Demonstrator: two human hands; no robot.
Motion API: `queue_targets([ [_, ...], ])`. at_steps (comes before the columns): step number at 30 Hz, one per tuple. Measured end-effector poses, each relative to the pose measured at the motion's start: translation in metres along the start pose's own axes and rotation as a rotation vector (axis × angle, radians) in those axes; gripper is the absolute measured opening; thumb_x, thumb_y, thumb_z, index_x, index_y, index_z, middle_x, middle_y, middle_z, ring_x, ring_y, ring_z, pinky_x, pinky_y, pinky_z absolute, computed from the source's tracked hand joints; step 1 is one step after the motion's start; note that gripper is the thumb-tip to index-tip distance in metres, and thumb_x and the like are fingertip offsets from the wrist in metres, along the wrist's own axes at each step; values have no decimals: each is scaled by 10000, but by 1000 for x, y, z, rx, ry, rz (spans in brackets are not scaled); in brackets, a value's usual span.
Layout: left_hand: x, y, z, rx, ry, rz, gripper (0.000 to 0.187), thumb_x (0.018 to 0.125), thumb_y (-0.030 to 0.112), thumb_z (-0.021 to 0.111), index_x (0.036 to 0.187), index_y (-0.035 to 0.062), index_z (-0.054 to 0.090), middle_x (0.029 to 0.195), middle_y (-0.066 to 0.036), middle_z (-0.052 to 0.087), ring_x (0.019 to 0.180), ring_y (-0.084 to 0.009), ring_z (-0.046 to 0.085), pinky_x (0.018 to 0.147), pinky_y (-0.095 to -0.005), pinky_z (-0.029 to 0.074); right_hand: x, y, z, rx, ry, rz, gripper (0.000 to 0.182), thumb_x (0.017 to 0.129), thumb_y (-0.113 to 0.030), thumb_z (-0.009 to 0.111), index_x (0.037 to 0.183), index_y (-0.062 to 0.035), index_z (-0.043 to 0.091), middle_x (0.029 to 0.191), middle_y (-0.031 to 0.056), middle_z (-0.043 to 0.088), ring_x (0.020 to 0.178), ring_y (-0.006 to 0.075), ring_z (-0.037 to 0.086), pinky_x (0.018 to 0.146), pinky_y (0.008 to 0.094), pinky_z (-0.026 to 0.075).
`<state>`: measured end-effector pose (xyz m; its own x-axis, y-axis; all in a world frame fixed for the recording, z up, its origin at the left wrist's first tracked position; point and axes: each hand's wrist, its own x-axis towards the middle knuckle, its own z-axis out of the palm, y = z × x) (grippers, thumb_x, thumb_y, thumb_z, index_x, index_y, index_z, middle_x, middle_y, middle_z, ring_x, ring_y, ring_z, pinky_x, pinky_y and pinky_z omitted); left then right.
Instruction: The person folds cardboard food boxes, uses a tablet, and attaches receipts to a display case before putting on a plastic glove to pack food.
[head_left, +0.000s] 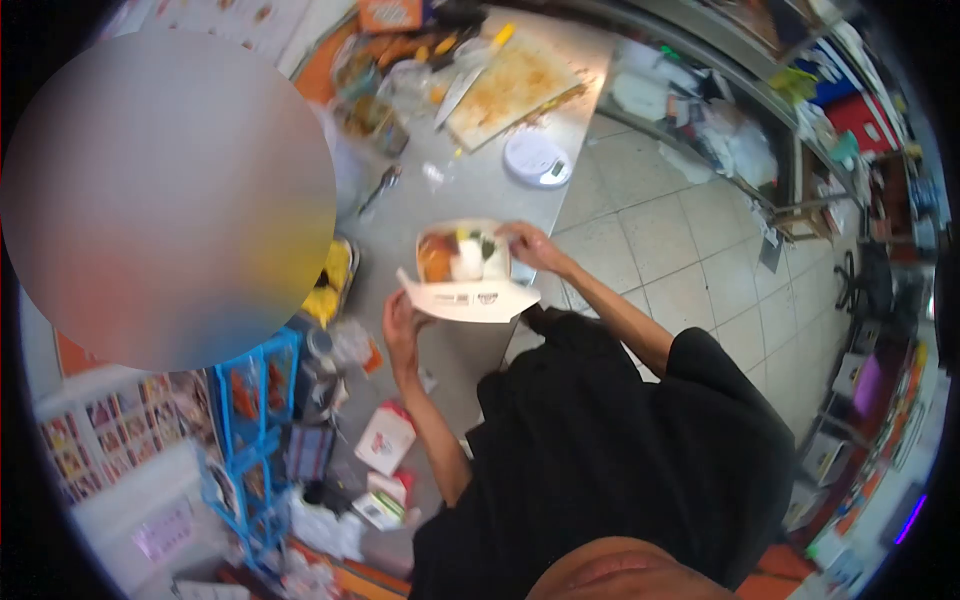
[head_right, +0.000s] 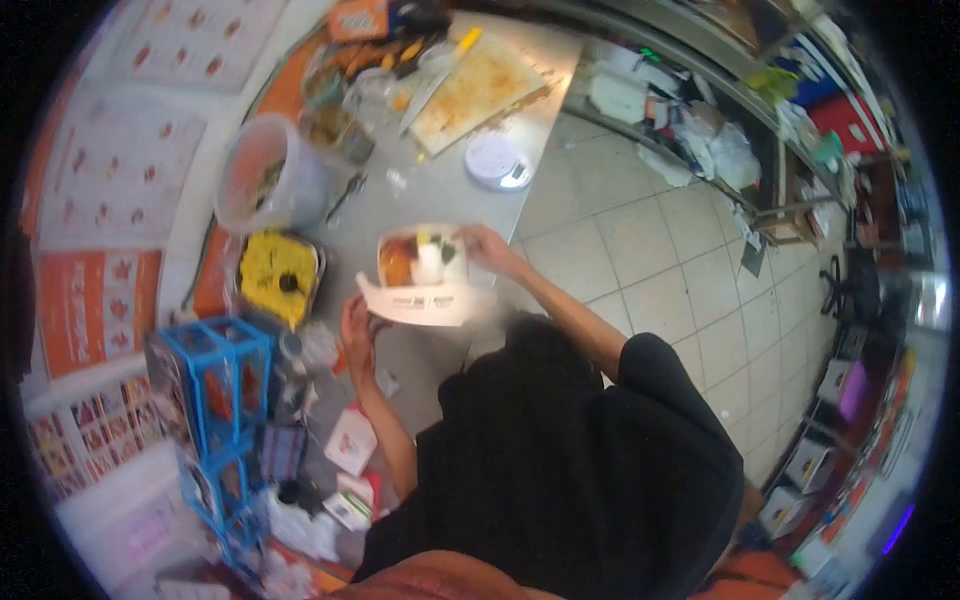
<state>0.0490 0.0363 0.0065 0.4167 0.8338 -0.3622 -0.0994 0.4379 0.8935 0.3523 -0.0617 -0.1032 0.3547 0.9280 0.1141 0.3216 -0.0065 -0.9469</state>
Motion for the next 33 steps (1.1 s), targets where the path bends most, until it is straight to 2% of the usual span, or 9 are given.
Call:
queue_targets([
  [2,11,-25,-47,-331,-12,-117,466,970,206,502,1390,43,383,1284,-117,530,1173,-262,525,973,-434,444,-24,12,-11,40,-112,-44,382,896,-102,608,1273,-93,554,1309,68,540,984,159,573,843,331,494],
  [6,-4,3,-17,664,31,309,811,749,-150,516,1452,160,258,1420,-142,326,1161,-312,523,886,-385,500,-61,-48,-54,288,-677,368,737,737,-236,820,1376,-172,460,1395,37,439,1043,188,560,875,347,494],
  [8,21,-3,-27,615,-29,476,683,757,-127,576,1369,136,425,1390,-160,369,1129,-302,538,873,-360,494,-80,-31,-35,145,-441,-117,512,805,-244,761,1269,-129,577,1264,41,562,952,175,586,830,334,495],
  [10,40,6,-35,1167,-296,780,410,797,-45,643,1183,84,601,1292,-172,482,1113,-283,538,845,-331,492,-73,-34,-32,160,-342,101,393,838,-249,725,1190,-107,626,1146,40,615,912,170,592,815,328,492],
  [11,50,7,-36,1003,-331,638,168,837,56,684,1000,21,666,1083,-144,617,984,-229,598,774,-296,499,-67,-35,-31,184,-271,329,295,870,-254,689,1112,-85,676,1029,38,667,873,165,599,801,321,488],
  [17,88,-54,-34,513,-46,27,247,917,186,625,1025,-37,630,859,-67,657,650,-121,580,645,-273,485,-17,2,13,200,289,570,310,852,-290,684,1057,-58,696,880,101,686,749,141,617,689,306,504],
  [24,86,-97,-32,790,20,93,364,913,207,637,1179,-31,564,933,-115,653,751,-168,605,753,-297,494,-14,-51,14,-46,115,293,453,806,-278,734,1196,-71,632,987,101,704,765,180,657,694,313,525],
  [28,30,-65,25,303,67,287,390,944,263,592,1141,-72,576,987,-107,653,875,-186,603,824,-307,462,-26,-59,15,176,156,-28,482,828,-305,717,1238,-76,607,1059,157,683,825,156,644,741,302,508],
  [33,33,-72,32,318,153,404,424,971,298,538,1084,-102,618,956,-120,680,867,-207,621,806,-337,472,-24,-44,32,-103,145,123,439,913,-362,586,1232,-60,603,995,193,673,856,271,642,792,361,496],
])
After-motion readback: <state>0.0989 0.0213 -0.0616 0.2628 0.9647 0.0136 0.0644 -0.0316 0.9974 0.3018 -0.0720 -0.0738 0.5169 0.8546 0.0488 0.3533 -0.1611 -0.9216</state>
